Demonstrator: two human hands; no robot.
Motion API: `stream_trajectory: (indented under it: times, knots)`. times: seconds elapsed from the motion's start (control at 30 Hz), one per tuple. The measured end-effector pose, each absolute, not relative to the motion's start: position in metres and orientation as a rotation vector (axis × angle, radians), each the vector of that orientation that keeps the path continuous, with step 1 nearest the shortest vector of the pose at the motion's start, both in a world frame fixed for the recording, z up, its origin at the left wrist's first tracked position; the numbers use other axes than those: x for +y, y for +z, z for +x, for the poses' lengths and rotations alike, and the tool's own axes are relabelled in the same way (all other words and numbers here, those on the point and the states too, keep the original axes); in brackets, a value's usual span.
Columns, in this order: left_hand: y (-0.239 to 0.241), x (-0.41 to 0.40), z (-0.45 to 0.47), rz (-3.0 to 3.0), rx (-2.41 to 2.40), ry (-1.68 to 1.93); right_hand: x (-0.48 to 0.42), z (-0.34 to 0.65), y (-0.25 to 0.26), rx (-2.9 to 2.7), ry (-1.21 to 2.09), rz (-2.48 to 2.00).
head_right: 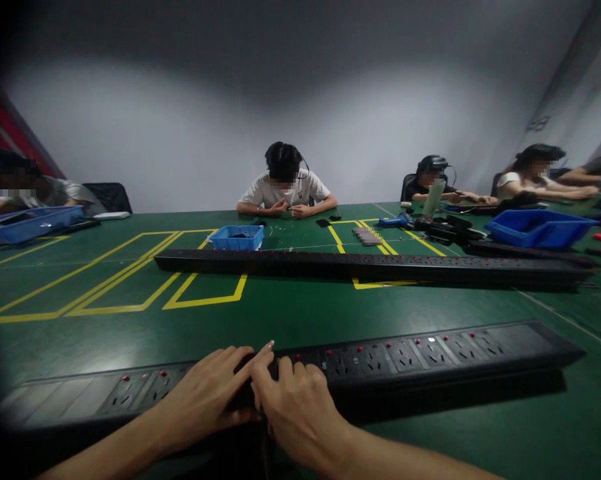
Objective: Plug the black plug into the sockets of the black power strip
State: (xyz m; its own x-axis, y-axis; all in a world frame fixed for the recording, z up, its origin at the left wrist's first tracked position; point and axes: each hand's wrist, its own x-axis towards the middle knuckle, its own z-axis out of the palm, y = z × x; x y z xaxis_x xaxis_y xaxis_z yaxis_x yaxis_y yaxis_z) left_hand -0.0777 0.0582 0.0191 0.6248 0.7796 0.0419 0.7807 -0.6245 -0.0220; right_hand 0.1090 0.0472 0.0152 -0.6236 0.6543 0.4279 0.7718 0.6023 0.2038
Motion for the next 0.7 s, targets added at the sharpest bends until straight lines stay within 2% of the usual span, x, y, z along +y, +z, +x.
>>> stream_trajectory:
  times: [0.13,0.33,0.57,0.7]
  knots:
    - [0.015,0.057,-0.066,-2.769,-1.331,0.020,0.042,0.132,0.010,-2.393,-0.615,-0.789]
    - [0.012,0.060,-0.045,-2.783,-1.369,0.086,0.039,0.163,0.016,-2.495,-0.504,-0.436]
    - [0.009,0.063,-0.031,-2.816,-1.376,-0.020,0.059,0.168,0.029,-2.456,-0.483,-0.526]
    - [0.003,0.064,-0.029,-2.846,-1.328,-0.071,0.076,0.158,0.036,-2.593,-0.336,-0.901]
